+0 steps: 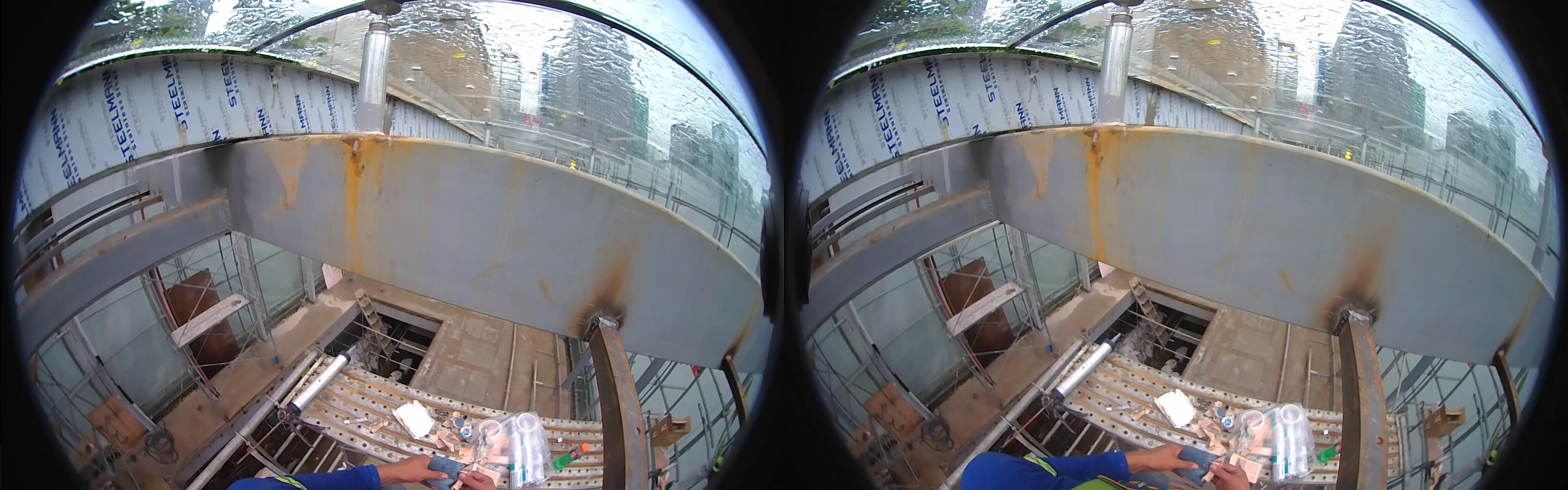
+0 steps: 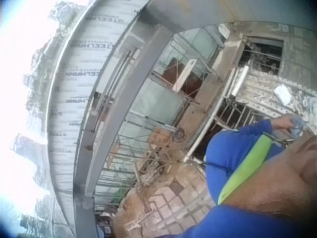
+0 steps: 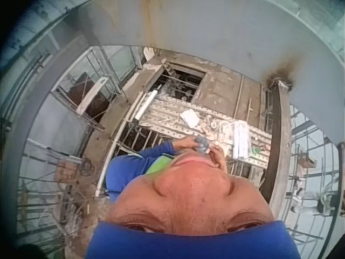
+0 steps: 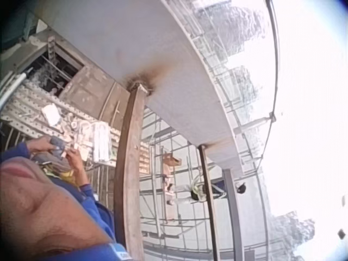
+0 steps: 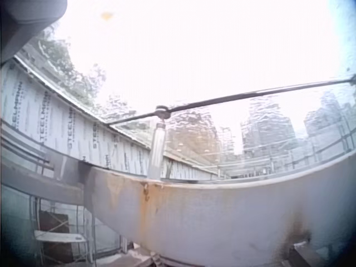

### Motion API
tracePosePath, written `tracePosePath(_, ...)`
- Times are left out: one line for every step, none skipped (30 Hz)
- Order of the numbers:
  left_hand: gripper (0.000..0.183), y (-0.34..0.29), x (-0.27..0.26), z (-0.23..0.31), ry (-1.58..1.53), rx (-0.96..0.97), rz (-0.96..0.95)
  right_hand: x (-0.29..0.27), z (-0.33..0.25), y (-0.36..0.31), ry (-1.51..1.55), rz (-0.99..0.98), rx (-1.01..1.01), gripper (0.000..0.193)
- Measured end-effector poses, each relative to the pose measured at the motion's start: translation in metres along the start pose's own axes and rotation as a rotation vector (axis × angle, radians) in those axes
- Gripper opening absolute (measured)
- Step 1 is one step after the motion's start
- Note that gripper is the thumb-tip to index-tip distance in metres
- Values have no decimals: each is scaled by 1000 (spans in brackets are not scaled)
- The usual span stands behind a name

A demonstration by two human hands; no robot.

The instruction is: The person sets down a caulking gun, picks up a scraper blade and paper, and scrapes sealant from the glass canopy overhead, wiping residue onto the paper.

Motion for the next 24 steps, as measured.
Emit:
tracePosePath(43, 1, -5, 1, 65, -4, 19, 3, -1, 2, -50, 7, -23, 8)
tracePosePath(43, 2, -8, 2, 130, -6, 38, 5, -4, 3, -100, 15, -47, 8)
tracePosePath(43, 2, -9, 3, 127, 0, 37, 0, -4, 0, -98, 41, 3, 11)
tracePosePath(43, -4, -3, 19, 154, 13, 24, 0, -7, -2, -101, 45, 0, 11)
tracePosePath(43, -9, 1, 31, 181, 26, 11, -1, -10, -3, -121, 85, -23, 11)
tracePosePath(43, -9, 4, 38, 183, 30, 7, -4, -14, -3, -140, 125, -46, 13)
tracePosePath(43, -10, 7, 44, 212, 38, 8, -3, -14, -4, -140, 128, -48, 13)
tracePosePath(43, -10, 9, 47, 242, 44, 9, -5, -17, -4, -106, 166, -86, 14)
tracePosePath(43, -8, 11, 46, 244, 45, 6, -8, -19, -6, -71, 204, -124, 16)
tracePosePath(43, -6, 12, 45, 209, 60, 10, -2, -25, -9, -71, 201, -124, 16)
tracePosePath(43, -4, 13, 42, 174, 76, 14, 5, -35, -17, -49, 206, -111, 16)
tracePosePath(43, 0, 11, 38, 173, 77, 17, 9, -40, -22, -26, 209, -97, 18)
tracePosePath(43, 5, 10, 33, 186, 58, 0, 8, -41, -23, -25, 211, -99, 18)
tracePosePath(42, 9, 10, 28, 198, 39, -16, 7, -43, -23, -15, 212, -106, 17)
tracePosePath(42, 14, 9, 25, 200, 39, -17, 5, -45, -23, -5, 211, -114, 17)
tracePosePath(41, 18, 11, 27, 248, 61, -24, 0, -43, -20, 0, 215, -115, 17)
tracePosePath(40, 17, 14, 33, 295, 82, -29, -10, -37, -15, 28, 222, -110, 17)
tracePosePath(40, 17, 15, 37, 297, 80, -31, -18, -33, -10, 56, 230, -105, 16)
tracePosePath(40, 10, 22, 51, 247, 77, -54, -22, -34, -7, 38, 226, -125, 15)
tracePosePath(40, 7, 27, 60, 195, 77, -76, -24, -36, -6, 37, 227, -125, 15)
tracePosePath(40, 8, 26, 61, 195, 79, -77, -27, -37, -5, 20, 244, -111, 14)
tracePosePath(38, 9, 27, 60, 212, 68, -73, -28, -40, -8, 2, 264, -96, 12)
tracePosePath(36, 10, 27, 59, 229, 58, -69, -29, -45, -11, -1, 268, -99, 12)
tracePosePath(36, 18, 25, 46, 229, 61, -74, -27, -58, -15, -87, 264, -163, 11)
Point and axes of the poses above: each hand's wrist, its own y-axis towards the middle knuckle, its own x-axis out of the palm, z = x × y, the point moved 9 cm from there along y, towards the middle knuckle, and after that the axes turned 2 degrees about x, right-handed, at the moved point
